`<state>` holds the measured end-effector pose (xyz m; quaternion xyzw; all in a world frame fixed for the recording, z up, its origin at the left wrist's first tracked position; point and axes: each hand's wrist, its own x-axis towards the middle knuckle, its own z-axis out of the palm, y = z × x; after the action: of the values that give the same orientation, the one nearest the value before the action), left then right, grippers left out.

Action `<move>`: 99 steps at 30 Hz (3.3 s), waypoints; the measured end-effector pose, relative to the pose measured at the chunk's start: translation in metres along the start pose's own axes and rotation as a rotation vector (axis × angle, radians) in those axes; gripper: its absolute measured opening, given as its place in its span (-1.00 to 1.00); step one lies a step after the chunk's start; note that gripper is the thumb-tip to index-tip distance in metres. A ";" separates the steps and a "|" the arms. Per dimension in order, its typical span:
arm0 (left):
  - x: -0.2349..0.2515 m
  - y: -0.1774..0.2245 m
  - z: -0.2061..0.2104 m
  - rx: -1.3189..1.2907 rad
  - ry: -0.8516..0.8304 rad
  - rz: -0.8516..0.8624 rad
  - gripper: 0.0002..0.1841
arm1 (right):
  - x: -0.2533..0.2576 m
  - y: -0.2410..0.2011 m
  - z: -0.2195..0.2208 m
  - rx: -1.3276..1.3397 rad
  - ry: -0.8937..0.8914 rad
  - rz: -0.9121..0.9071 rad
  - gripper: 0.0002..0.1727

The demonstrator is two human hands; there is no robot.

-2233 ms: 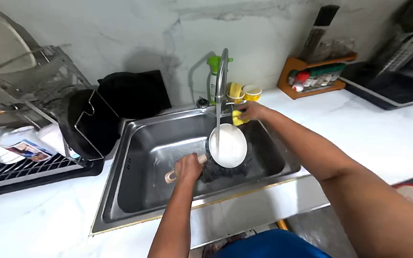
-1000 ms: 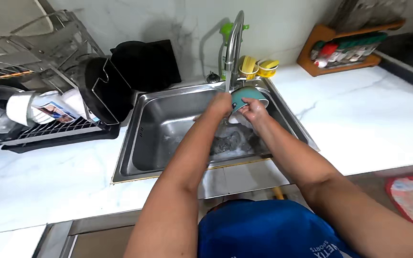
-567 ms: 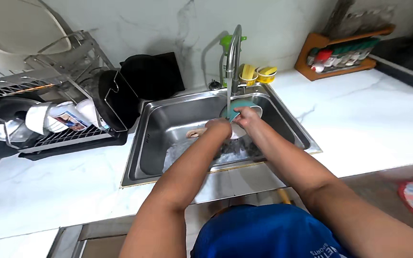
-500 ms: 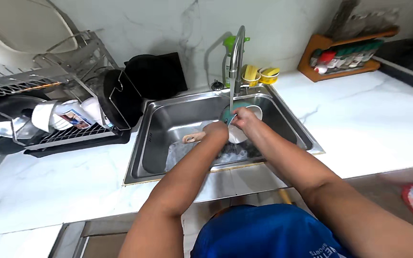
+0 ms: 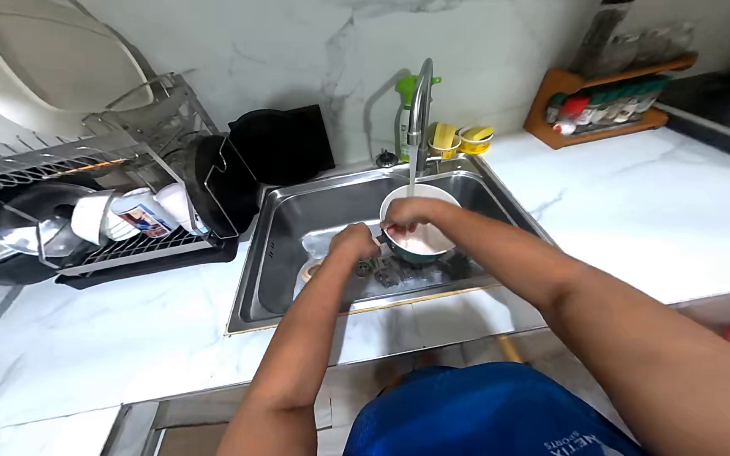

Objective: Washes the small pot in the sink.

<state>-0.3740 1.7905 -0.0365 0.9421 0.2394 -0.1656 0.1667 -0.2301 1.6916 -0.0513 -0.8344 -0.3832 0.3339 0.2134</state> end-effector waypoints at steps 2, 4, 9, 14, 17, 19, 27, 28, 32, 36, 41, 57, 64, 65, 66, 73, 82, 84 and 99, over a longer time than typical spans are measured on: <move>-0.008 0.005 -0.009 0.064 -0.035 0.035 -0.57 | 0.014 0.021 -0.027 0.066 -0.027 -0.059 -0.71; -0.013 0.012 -0.014 0.092 -0.071 0.052 -0.57 | 0.011 0.024 -0.037 0.085 -0.035 -0.009 -0.71; -0.010 0.016 -0.018 0.091 -0.135 0.058 -0.62 | 0.002 0.014 -0.039 -0.177 -0.148 0.003 -0.71; -0.011 0.012 -0.027 0.067 -0.154 0.048 -0.64 | 0.011 0.030 -0.035 -0.270 0.077 -0.067 -0.67; -0.017 0.012 -0.036 0.109 -0.145 0.038 -0.64 | 0.010 0.010 -0.033 -0.309 -0.089 -0.163 -0.70; -0.021 0.009 -0.038 0.151 -0.104 0.014 -0.60 | 0.024 0.040 -0.040 -0.084 0.018 -0.063 -0.70; -0.036 0.016 -0.044 0.358 0.030 0.000 -0.61 | 0.023 0.033 -0.028 -0.090 0.095 -0.305 -0.70; -0.039 0.012 -0.045 0.350 0.062 0.006 -0.64 | 0.030 0.052 -0.028 -0.023 0.138 -0.303 -0.69; -0.039 0.002 -0.034 0.311 0.173 -0.009 -0.69 | 0.039 0.089 0.009 0.050 0.396 -0.044 -0.66; -0.024 -0.003 0.008 0.263 0.272 -0.019 -0.77 | 0.022 0.062 0.074 0.576 0.344 0.379 -0.59; -0.007 -0.004 0.036 0.120 0.189 -0.112 -0.67 | 0.032 0.000 0.076 1.578 0.518 0.089 -0.80; 0.031 -0.042 0.035 -0.093 0.264 -0.045 -0.62 | -0.005 0.131 0.001 -0.769 0.225 -0.462 -0.86; 0.011 -0.007 0.022 0.105 0.294 0.014 -0.68 | 0.028 0.057 0.020 -0.005 0.272 -0.332 -0.67; 0.008 -0.007 0.019 0.116 0.292 0.023 -0.69 | 0.034 0.060 0.012 -0.031 0.369 -0.320 -0.64; 0.006 -0.006 0.017 0.123 0.284 0.027 -0.69 | 0.038 0.067 0.003 -0.074 0.469 -0.281 -0.62; 0.000 0.000 0.024 0.077 0.226 -0.037 -0.68 | 0.019 0.079 0.060 0.106 0.458 0.373 -0.61; -0.003 -0.032 -0.012 0.095 0.150 -0.057 -0.60 | -0.020 0.078 0.083 -0.223 0.070 -0.307 -0.58; -0.005 -0.045 -0.029 0.094 0.075 -0.041 -0.62 | -0.023 0.117 0.067 -0.540 0.120 -0.446 -0.72; 0.099 0.020 0.081 -1.060 -0.218 0.353 -0.58 | -0.095 -0.052 -0.107 -0.549 0.188 -0.296 -0.67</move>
<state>-0.3001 1.7812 -0.1429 0.7328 0.1101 -0.0888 0.6656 -0.2247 1.6389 0.0909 -0.8233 -0.5545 0.1047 0.0610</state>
